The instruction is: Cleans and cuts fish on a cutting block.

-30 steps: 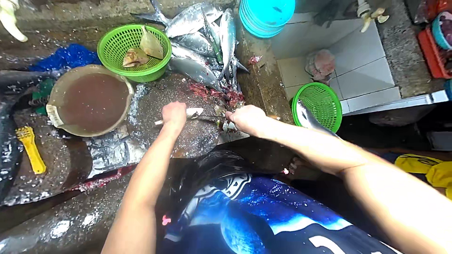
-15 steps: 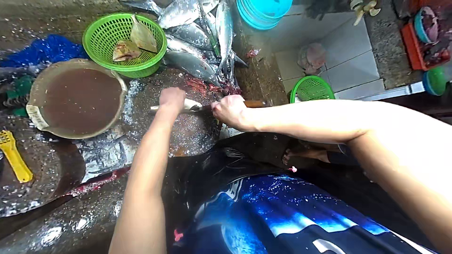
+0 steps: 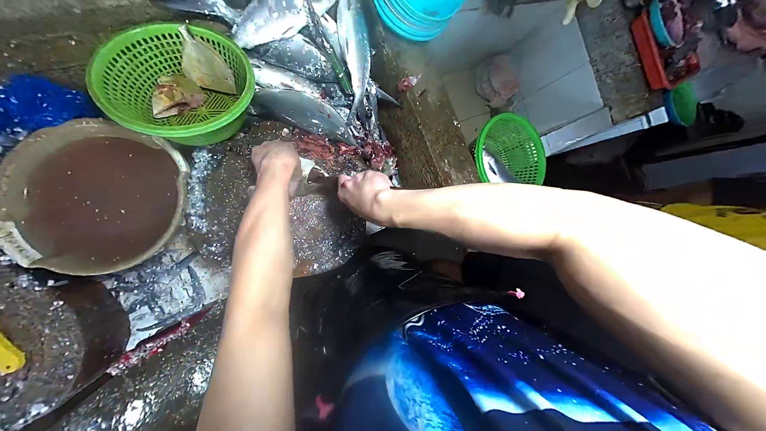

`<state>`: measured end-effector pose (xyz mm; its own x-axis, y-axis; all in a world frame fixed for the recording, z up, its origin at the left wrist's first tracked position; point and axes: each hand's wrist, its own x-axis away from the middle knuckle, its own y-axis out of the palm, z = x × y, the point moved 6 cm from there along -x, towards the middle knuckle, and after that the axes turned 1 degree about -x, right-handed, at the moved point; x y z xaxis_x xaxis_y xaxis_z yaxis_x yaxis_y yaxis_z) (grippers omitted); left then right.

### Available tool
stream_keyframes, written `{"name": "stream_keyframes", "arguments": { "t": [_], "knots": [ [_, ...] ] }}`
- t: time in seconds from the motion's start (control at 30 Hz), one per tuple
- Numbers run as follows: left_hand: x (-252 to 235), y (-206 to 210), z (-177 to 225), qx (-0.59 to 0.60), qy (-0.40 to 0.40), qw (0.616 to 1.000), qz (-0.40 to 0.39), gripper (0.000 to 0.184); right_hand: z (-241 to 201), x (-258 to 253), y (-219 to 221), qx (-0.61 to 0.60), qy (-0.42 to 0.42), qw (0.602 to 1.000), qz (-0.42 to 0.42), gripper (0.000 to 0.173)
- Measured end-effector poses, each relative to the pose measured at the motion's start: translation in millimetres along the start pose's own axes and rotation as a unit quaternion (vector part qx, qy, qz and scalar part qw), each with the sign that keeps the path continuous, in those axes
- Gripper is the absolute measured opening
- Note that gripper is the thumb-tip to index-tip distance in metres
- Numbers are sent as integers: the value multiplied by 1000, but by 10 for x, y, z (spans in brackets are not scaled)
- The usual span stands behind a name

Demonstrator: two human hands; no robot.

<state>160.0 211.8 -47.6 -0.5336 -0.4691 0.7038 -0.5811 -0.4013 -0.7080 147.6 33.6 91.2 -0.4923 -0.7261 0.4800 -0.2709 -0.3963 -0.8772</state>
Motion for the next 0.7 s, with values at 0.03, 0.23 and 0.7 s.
{"name": "stream_keyframes", "arguments": {
  "t": [0.03, 0.23, 0.7],
  "knots": [
    [-6, 19, -41, 10, -2, 1000, 1, 55, 165, -200, 297, 46, -12, 999, 6, 21],
    [368, 44, -58, 76, -59, 994, 53, 50, 108, -455, 534, 88, 38, 984, -148, 40],
    [366, 145, -171, 113, -87, 989, 27, 66, 500, -592, 690, -198, 120, 955, -186, 20]
  ]
}}
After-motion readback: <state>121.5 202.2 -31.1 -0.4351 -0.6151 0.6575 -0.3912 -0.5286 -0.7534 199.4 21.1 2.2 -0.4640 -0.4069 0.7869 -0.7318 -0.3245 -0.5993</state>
